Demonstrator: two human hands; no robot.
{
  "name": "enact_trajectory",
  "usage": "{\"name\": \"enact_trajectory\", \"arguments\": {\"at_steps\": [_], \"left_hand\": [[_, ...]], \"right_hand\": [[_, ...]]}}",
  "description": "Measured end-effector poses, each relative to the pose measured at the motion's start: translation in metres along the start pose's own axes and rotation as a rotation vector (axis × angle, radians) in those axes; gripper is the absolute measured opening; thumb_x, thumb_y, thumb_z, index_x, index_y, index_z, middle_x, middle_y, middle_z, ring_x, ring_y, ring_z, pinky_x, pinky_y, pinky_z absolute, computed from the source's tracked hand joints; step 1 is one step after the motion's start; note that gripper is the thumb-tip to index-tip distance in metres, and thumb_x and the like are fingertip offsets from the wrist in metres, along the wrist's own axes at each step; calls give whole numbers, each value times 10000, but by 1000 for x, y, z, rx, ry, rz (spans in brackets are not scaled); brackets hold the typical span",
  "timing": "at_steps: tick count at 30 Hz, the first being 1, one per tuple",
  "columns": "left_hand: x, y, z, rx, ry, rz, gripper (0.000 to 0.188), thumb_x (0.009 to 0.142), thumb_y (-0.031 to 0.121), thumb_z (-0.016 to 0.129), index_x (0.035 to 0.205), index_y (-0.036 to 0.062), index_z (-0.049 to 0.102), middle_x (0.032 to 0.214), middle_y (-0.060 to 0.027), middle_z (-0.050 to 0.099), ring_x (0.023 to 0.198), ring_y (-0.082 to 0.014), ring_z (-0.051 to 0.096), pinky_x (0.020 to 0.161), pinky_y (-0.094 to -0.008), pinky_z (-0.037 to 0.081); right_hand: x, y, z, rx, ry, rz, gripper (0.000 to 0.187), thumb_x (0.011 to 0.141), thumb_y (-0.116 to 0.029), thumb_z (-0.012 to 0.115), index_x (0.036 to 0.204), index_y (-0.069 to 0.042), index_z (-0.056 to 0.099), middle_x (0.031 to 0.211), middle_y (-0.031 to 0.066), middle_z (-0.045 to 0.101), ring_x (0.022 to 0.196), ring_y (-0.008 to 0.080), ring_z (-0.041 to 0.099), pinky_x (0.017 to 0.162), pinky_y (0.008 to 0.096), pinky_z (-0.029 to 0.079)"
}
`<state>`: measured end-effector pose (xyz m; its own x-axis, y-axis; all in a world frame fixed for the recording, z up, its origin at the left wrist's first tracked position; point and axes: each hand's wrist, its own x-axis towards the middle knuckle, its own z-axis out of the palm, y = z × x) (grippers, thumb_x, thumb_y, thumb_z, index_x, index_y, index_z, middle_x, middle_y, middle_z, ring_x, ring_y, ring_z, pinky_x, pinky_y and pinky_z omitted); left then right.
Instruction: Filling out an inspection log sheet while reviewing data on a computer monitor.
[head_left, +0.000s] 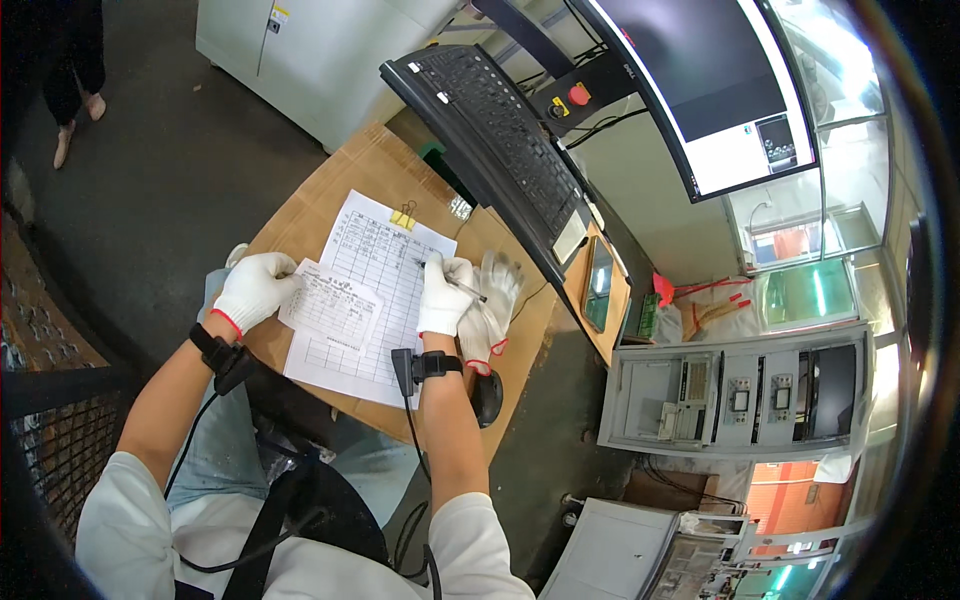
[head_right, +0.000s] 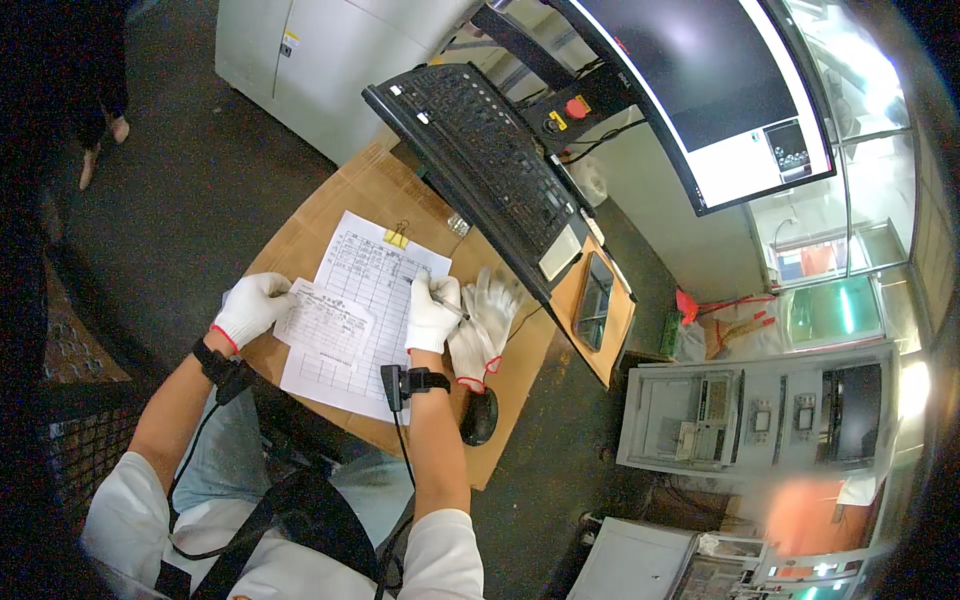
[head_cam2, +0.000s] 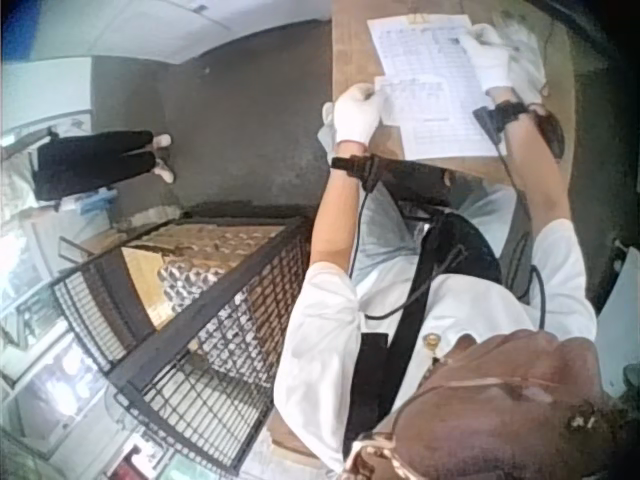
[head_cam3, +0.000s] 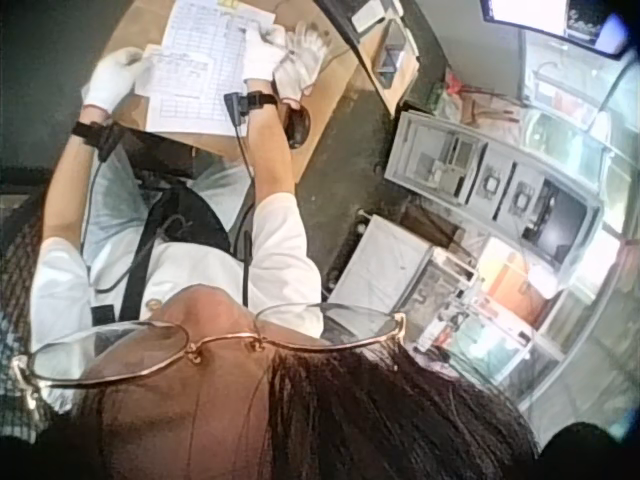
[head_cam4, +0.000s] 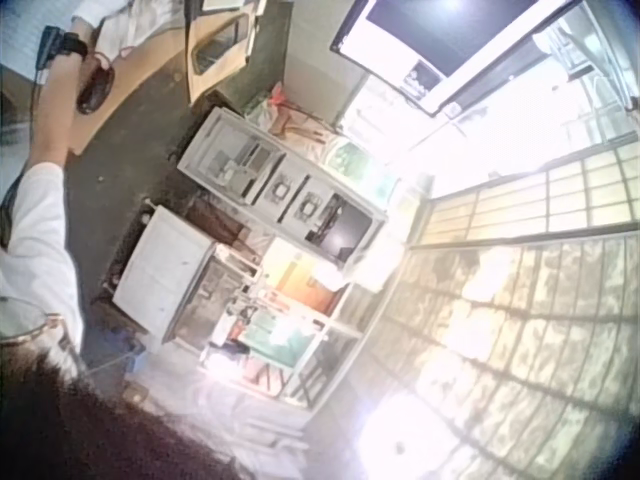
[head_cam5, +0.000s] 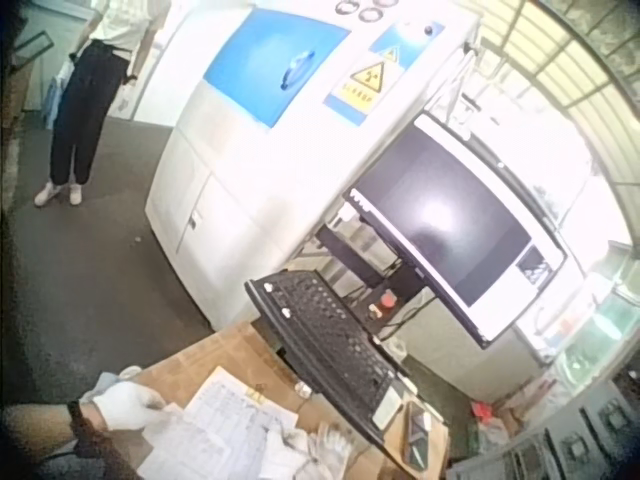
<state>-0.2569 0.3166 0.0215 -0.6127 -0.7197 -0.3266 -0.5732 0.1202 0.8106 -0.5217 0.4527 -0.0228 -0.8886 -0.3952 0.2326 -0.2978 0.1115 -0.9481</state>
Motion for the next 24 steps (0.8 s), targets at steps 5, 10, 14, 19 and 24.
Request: {"name": "enact_trajectory", "arguments": {"at_steps": [5,10,14,19,24], "left_hand": [[2,-21,1,-56,92,78,254,896,206,700,1021,-10,746,876,-122,749,712,-189,699,673,-316,546],[-12,-13,-11,-992,67,-206,165,909,174,724,963,22,688,709,8,635,425,-47,411,382,-233,278],[-40,-8,-9,-1111,79,-155,158,931,169,693,961,16,673,678,17,605,422,-44,406,386,-220,287],[-69,6,-6,-777,183,-21,221,969,197,667,1097,18,648,830,0,678,537,-4,478,432,-185,323],[-87,12,8,-1779,-212,-95,242,974,248,665,1105,45,660,744,43,598,531,-34,460,431,-192,314]], "right_hand": [[-7,-28,9,23,-24,42,296,890,-83,768,760,-79,502,685,-40,516,627,59,461,580,246,409],[-66,-110,-12,218,-87,83,225,884,-39,780,828,-76,566,790,-32,603,716,39,543,657,202,452],[-131,-145,-44,236,-226,126,183,866,-4,777,987,-36,644,873,-4,664,749,41,581,679,205,486],[-185,-155,-66,351,-142,49,215,931,37,660,1140,-6,631,996,80,704,774,89,632,703,243,537],[-208,-161,-73,434,50,172,435,976,-123,654,1353,32,501,1163,197,677,934,236,698,845,358,580]]}}
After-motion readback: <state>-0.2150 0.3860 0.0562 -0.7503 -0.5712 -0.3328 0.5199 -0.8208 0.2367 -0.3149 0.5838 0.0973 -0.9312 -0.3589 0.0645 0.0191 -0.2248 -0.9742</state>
